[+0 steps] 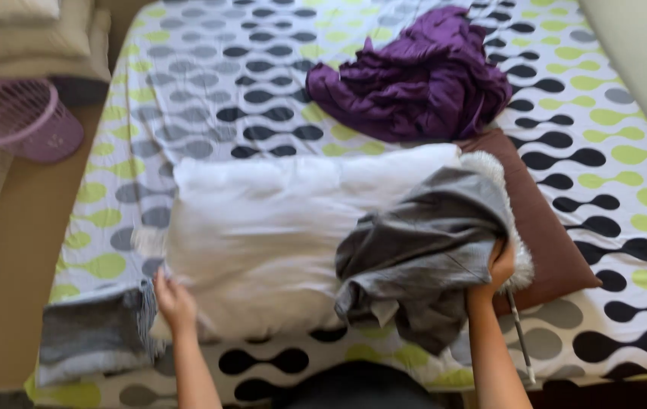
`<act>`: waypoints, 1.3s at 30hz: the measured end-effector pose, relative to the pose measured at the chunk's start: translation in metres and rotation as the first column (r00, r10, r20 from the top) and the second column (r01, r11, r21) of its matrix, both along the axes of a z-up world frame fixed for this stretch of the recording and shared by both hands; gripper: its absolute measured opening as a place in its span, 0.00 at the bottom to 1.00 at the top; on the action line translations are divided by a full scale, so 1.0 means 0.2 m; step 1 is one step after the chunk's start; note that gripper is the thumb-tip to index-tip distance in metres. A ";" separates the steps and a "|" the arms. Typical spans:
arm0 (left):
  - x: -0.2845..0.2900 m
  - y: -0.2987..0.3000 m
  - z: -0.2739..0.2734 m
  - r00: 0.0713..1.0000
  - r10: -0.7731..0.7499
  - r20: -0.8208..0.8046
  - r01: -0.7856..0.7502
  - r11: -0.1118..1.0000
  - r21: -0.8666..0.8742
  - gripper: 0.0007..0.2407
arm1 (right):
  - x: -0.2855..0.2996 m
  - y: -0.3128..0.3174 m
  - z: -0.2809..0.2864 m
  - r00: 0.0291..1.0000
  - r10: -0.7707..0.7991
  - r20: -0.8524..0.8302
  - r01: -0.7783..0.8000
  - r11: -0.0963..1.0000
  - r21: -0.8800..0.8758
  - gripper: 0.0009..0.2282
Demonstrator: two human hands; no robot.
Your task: Dusting a pillow and folding a pillowcase on a bed.
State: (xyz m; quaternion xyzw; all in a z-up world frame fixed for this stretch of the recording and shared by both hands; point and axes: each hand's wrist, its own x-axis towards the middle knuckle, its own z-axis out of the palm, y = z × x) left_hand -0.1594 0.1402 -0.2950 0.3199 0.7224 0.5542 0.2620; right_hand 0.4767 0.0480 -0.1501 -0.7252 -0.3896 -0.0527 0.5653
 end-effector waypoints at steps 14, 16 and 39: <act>1.39 -0.39 1.10 0.208 -0.884 -0.419 0.978 0.188 0.088 0.50 | -0.81 -0.17 0.68 0.903 0.385 -0.192 -0.288 0.873 0.394 0.09; 1.40 -0.37 1.10 0.247 -0.897 -0.367 0.969 0.219 0.115 0.43 | -0.84 -0.23 0.85 0.875 0.446 -0.190 -0.335 0.838 0.430 0.09; 0.72 -0.18 1.73 0.464 -0.394 -0.793 0.741 0.663 0.104 0.05 | -0.80 -0.35 1.54 0.760 0.430 0.487 -0.427 0.896 -0.124 0.36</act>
